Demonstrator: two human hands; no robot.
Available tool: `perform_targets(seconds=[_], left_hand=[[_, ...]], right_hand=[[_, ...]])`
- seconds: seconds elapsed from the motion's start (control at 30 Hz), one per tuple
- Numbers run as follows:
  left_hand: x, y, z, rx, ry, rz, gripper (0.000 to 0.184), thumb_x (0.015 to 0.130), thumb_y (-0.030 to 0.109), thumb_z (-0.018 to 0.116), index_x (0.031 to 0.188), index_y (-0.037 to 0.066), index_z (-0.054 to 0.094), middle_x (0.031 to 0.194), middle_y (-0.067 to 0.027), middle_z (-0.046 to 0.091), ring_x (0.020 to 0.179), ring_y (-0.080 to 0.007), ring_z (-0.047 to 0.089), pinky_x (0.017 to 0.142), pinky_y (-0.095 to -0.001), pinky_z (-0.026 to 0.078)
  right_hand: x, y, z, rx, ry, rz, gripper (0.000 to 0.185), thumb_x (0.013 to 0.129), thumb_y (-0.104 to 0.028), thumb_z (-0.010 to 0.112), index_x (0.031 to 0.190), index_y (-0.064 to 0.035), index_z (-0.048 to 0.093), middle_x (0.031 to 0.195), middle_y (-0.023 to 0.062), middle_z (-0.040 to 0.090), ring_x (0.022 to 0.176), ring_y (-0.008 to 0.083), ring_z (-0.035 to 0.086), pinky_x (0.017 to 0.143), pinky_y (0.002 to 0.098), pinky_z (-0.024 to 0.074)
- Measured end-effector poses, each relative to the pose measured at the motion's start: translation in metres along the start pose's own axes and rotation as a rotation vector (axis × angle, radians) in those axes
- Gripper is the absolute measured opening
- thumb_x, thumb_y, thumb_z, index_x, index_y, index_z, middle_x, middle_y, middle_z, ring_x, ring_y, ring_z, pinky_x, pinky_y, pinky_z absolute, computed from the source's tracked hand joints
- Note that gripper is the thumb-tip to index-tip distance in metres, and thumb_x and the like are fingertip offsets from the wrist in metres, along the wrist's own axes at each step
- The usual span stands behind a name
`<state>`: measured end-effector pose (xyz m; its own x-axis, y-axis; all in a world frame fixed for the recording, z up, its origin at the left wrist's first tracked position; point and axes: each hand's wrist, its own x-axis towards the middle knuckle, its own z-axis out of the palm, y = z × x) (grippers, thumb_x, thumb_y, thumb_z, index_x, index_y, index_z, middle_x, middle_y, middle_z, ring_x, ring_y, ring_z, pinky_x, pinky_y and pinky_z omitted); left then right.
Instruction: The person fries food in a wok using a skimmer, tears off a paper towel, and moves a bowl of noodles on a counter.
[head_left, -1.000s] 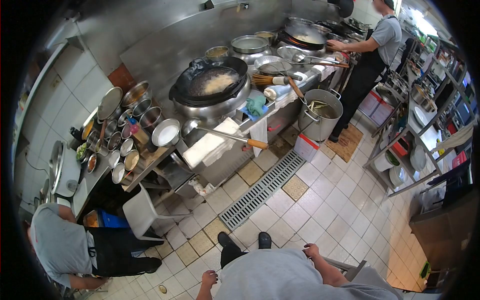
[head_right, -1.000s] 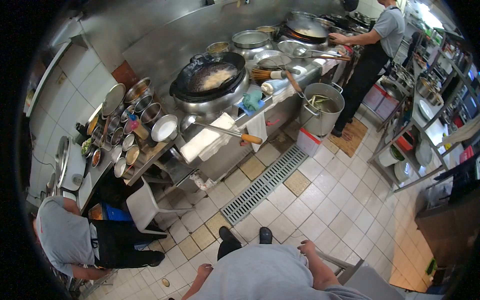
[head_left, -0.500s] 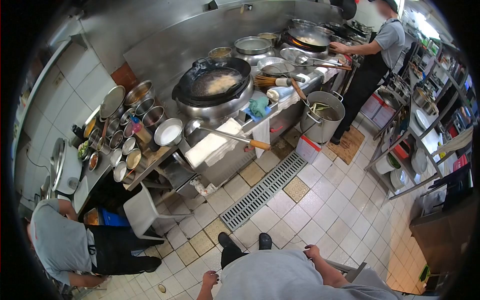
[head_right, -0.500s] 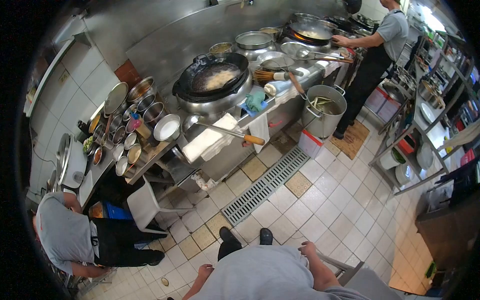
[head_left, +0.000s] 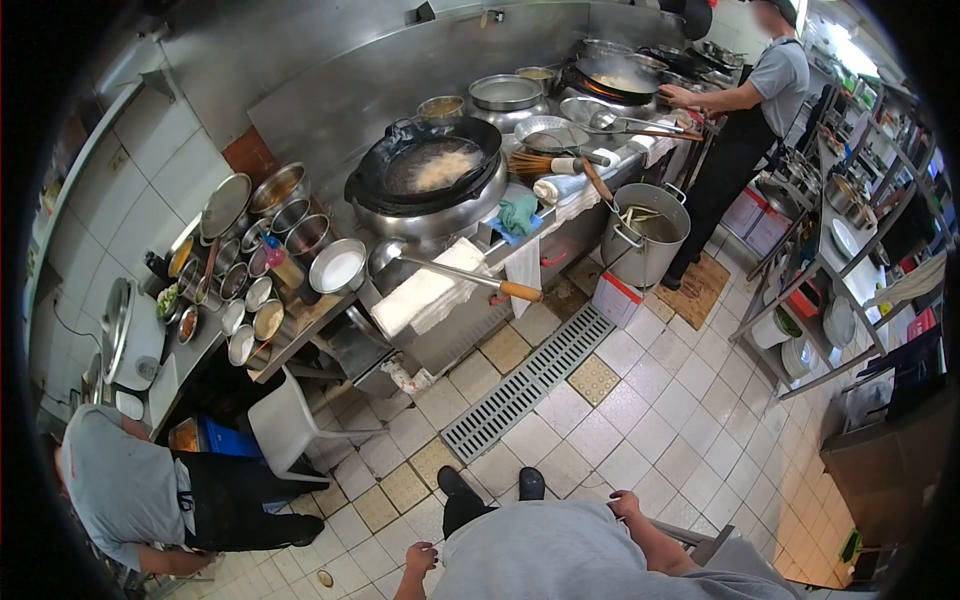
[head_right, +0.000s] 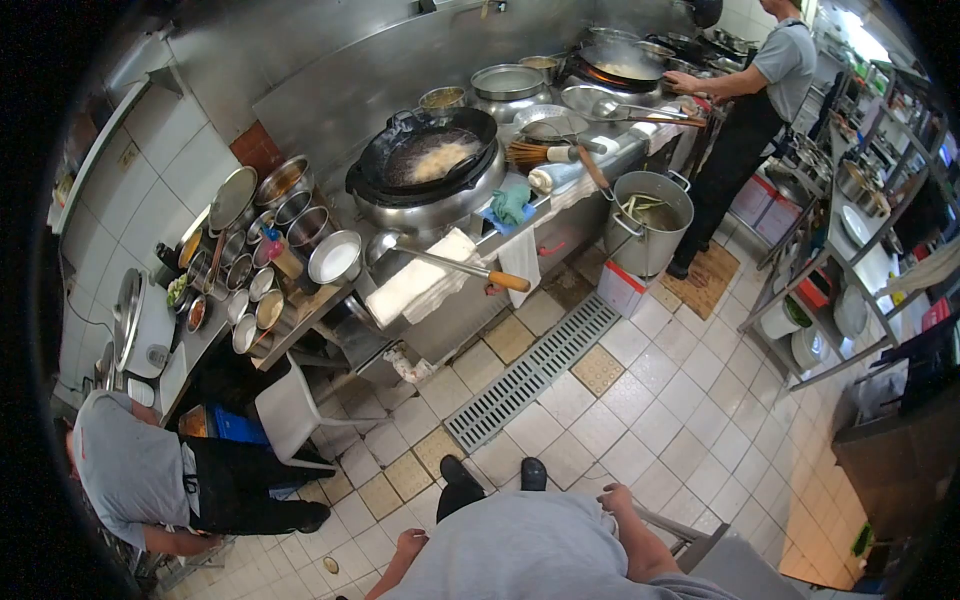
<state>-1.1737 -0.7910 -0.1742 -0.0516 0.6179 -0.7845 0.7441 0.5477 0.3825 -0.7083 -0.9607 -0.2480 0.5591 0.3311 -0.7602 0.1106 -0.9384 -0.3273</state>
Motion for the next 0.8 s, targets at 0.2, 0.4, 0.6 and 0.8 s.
perform_targets(seconds=[0.2, 0.4, 0.6, 0.8], left_hand=[[0.000, 0.000, 0.000, -0.023, -0.002, -0.011, 0.030, 0.070, 0.003, 0.058, 0.100, 0.001, 0.055, 0.076, -0.0115, 0.061, 0.059, -0.0197, 0.059, 0.046, -0.0308, 0.049], [0.004, -0.004, 0.001, -0.045, -0.010, -0.021, 0.029, 0.070, 0.003, 0.058, 0.099, 0.001, 0.055, 0.075, -0.0109, 0.060, 0.058, -0.0194, 0.059, 0.046, -0.0307, 0.049], [0.002, -0.003, 0.000, -0.037, -0.006, -0.010, 0.030, 0.071, 0.003, 0.058, 0.100, 0.001, 0.055, 0.075, -0.0111, 0.060, 0.058, -0.0194, 0.059, 0.045, -0.0302, 0.049], [0.001, -0.004, -0.001, -0.044, -0.003, -0.006, 0.029, 0.071, 0.003, 0.058, 0.100, 0.001, 0.055, 0.075, -0.0113, 0.061, 0.059, -0.0196, 0.059, 0.046, -0.0307, 0.050]], right_hand=[[-0.014, -0.011, -0.006, 0.056, -0.010, 0.033, 0.039, 0.056, -0.019, 0.070, 0.093, -0.0076, 0.064, 0.082, 0.0130, 0.064, 0.071, 0.0204, 0.062, 0.066, 0.0289, 0.0499], [-0.005, -0.003, -0.001, 0.052, -0.019, 0.034, 0.039, 0.056, -0.020, 0.069, 0.094, -0.0080, 0.064, 0.082, 0.0128, 0.064, 0.071, 0.0203, 0.062, 0.067, 0.0286, 0.0500], [-0.018, -0.014, -0.008, 0.043, -0.002, 0.009, 0.040, 0.056, -0.021, 0.069, 0.093, -0.0082, 0.064, 0.083, 0.0121, 0.064, 0.072, 0.0198, 0.062, 0.067, 0.0285, 0.0500], [-0.013, -0.010, -0.004, 0.061, -0.016, 0.043, 0.039, 0.056, -0.021, 0.069, 0.093, -0.0086, 0.064, 0.083, 0.0118, 0.064, 0.073, 0.0211, 0.062, 0.068, 0.0287, 0.0498]])
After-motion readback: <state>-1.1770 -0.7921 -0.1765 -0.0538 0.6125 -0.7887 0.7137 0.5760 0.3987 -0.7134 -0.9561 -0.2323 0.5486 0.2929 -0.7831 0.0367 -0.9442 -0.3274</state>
